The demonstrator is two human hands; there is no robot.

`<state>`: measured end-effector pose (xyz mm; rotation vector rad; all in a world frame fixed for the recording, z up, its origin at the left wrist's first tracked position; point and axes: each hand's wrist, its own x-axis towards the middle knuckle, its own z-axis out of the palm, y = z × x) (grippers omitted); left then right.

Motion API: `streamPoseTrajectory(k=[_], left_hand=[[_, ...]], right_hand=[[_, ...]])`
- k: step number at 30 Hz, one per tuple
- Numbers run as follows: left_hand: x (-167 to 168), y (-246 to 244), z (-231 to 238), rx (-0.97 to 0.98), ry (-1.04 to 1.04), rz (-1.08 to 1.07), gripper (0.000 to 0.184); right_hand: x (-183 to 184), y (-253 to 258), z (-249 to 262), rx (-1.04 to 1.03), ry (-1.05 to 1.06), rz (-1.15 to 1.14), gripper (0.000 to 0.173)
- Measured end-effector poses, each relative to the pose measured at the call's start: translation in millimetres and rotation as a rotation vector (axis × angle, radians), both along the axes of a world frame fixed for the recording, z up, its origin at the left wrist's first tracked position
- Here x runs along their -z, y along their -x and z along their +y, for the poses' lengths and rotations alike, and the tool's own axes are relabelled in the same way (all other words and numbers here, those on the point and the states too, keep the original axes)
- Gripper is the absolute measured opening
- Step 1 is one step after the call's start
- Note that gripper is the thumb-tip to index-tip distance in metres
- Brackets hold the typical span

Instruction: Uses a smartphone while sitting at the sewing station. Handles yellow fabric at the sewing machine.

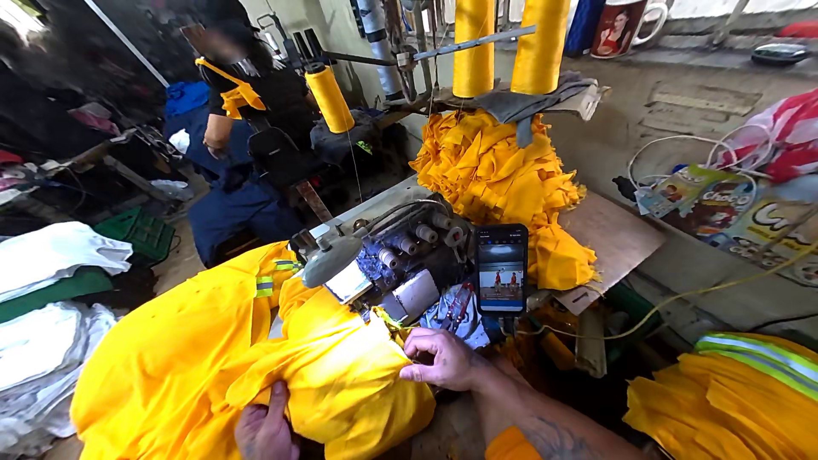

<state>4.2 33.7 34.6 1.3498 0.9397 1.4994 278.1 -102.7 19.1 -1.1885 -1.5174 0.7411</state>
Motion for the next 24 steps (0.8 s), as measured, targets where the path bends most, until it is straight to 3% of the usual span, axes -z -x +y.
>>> streamPoseTrajectory(k=[9, 19, 24], left_hand=[[-0.3, 0.4, -0.1, 0.004, 0.006, 0.007, 0.011], [3.1, 2.5, 2.6, 0.0, 0.007, 0.008, 0.01], [0.6, 1.0, 0.6, 0.007, 0.004, -0.003, 0.011]], right_hand=[[-3.7, 0.2, -2.6, -0.015, 0.077, 0.088, 0.034], [-8.8, 0.8, -1.8, -0.012, 0.153, 0.07, 0.054], [-4.3, 0.2, -2.6, -0.03, 0.121, 0.043, 0.044]])
